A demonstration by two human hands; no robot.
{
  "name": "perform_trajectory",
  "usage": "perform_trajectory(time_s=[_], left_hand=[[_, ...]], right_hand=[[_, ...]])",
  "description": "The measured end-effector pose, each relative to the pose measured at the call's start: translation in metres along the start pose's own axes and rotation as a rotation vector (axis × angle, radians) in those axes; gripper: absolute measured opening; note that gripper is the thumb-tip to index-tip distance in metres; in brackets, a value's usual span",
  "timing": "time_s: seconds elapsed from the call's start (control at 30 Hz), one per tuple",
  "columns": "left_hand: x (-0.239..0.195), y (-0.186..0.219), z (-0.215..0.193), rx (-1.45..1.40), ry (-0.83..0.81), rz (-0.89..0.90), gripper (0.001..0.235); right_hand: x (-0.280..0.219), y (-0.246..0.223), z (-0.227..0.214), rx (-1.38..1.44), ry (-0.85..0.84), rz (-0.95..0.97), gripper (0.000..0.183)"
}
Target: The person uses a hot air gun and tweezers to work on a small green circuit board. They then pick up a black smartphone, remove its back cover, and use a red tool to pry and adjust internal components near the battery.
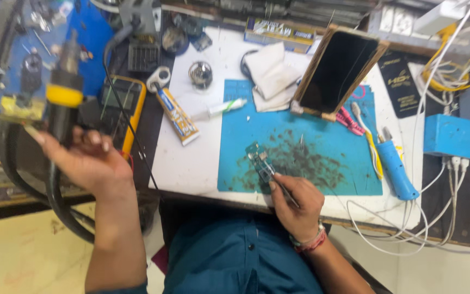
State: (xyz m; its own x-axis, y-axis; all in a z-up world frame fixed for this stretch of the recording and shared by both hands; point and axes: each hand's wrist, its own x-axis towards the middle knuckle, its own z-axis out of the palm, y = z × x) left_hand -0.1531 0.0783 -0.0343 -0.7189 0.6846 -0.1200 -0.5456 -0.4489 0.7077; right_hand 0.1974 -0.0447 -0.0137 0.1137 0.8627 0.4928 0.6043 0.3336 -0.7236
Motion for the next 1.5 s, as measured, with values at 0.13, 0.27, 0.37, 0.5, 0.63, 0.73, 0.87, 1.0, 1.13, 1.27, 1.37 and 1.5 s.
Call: perform_trajectory(time_s=[0.13, 0.27, 0.37, 0.5, 0.63, 0.73, 0.87, 1.0, 1.13, 1.27, 1.37, 1.5], left_hand=[[-0.012, 0.012, -0.013, -0.171, -0.161, -0.246, 0.053], [-0.031, 0.019, -0.021, -0.16, -0.076, -0.434, 0.058], [-0.064, 0.006, -0.016, -0.022, -0.213, -0.374, 0.048], [-0.126, -0.026, -0.012, 0.281, -0.518, -0.153, 0.017], [-0.164, -0.039, 0.011, 0.946, -1.032, 0.278, 0.028], [-0.174, -0.037, 0.032, 1.154, -1.222, 0.488, 0.058], [-0.179, -0.033, 0.042, 1.247, -1.3, 0.584, 0.079], [-0.176, -0.036, 0.041, 1.236, -1.29, 0.545, 0.082], [-0.174, -0.039, 0.038, 1.255, -1.291, 0.499, 0.086], [-0.175, -0.043, 0.041, 1.273, -1.282, 0.526, 0.091], [-0.179, -0.048, 0.042, 1.292, -1.266, 0.559, 0.092], [-0.173, -0.053, 0.046, 1.261, -1.349, 0.51, 0.084]], right_hand=[[-0.001, 0.002, 0.0, 0.013, 0.0, 0.009, 0.019], [-0.007, 0.006, -0.001, 0.039, 0.013, 0.058, 0.021], [-0.007, 0.008, 0.0, 0.057, 0.028, 0.019, 0.023], [-0.01, 0.008, 0.0, 0.031, 0.026, 0.038, 0.024], [-0.006, 0.005, 0.001, 0.014, 0.06, 0.035, 0.029], [-0.004, 0.001, -0.002, -0.036, 0.005, 0.07, 0.037], [-0.006, -0.003, -0.005, -0.214, -0.034, -0.046, 0.043], [-0.008, -0.003, -0.005, -0.197, -0.089, -0.038, 0.044], [-0.015, 0.005, -0.004, 0.002, -0.157, -0.026, 0.042], [-0.023, 0.012, -0.006, 0.071, -0.062, 0.016, 0.033], [-0.026, 0.014, -0.014, 0.127, -0.003, 0.167, 0.026], [-0.014, 0.017, -0.021, -0.002, -0.05, 0.254, 0.022]])
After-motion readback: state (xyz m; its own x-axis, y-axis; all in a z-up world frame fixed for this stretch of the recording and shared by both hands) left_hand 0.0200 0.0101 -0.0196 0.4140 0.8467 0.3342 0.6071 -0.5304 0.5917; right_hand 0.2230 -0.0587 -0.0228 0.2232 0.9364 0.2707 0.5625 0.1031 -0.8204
